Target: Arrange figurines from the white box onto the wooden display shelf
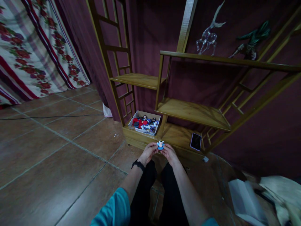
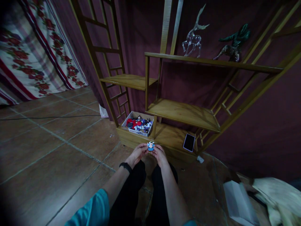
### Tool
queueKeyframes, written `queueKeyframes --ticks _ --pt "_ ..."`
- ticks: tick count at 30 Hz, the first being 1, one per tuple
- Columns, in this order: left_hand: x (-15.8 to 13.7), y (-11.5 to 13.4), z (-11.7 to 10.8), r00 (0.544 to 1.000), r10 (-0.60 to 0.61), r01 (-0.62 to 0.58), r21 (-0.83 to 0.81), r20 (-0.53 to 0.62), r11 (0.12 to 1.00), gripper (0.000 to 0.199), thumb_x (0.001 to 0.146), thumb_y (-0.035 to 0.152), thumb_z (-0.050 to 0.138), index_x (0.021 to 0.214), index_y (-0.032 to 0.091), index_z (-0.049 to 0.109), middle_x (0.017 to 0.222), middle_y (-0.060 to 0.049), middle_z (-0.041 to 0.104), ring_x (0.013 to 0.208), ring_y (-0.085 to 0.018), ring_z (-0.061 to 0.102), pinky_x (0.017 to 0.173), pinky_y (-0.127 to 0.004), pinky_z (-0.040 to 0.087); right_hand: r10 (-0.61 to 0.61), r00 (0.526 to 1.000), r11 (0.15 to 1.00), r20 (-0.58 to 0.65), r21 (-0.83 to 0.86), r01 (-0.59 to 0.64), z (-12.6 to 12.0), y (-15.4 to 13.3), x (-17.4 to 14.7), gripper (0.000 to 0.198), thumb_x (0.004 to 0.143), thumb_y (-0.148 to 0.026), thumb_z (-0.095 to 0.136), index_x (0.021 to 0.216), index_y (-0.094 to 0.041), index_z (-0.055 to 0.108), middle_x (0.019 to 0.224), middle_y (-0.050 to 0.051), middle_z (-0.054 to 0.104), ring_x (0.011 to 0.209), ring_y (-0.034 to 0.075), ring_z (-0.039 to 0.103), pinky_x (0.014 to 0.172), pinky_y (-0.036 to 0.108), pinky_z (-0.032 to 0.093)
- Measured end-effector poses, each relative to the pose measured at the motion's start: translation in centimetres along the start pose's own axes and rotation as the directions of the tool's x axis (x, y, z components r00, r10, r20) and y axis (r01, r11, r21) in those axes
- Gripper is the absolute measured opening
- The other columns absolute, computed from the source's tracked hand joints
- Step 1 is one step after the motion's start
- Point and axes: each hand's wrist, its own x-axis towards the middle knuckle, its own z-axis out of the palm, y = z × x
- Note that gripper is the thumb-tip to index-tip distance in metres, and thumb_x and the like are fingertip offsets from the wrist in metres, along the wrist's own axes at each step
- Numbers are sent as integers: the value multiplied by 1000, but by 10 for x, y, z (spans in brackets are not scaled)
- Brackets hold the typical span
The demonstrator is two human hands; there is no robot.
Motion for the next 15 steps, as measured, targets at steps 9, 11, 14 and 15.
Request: queueKeyframes --ticks 9,11,14,15 --pt "1 1 2 1000 -23 22 -42 -19 999 11 66 16 68 76 12 63 71 -6 66 59 -10 59 61 -22 46 5 1000 1000 25 -5 -5 1 -2 -2 24 64 -29 70 84 -22 60 75 1 69 69 13 64 63 24 50" --pt "1 1 2 999 -27 25 -51 -22 998 9 67 15 67 75 12 63 71 -7 66 60 -10 60 62 -22 47 4 999 1000 35 -12 -3 1 -2 -2 25 64 -29 69 86 -22 61 74 1 69 69 13 64 64 24 50" --pt "2 1 1 1000 -20 19 -58 -24 998 9 68 16 67 74 12 62 71 -7 66 62 -11 61 63 -23 47 6 999 1000 48 -25 -5 0 -2 -2 26 65 -29 68 89 -22 61 75 1 69 71 13 64 65 24 50" --pt "2 0 0 1000 -16 15 -57 -20 998 9 67 16 67 74 12 62 71 -7 65 62 -11 61 63 -23 47 6 999 1000 48 -27 -5 0 -1 -2 26 65 -29 68 89 -22 60 76 1 69 71 12 64 66 24 50"
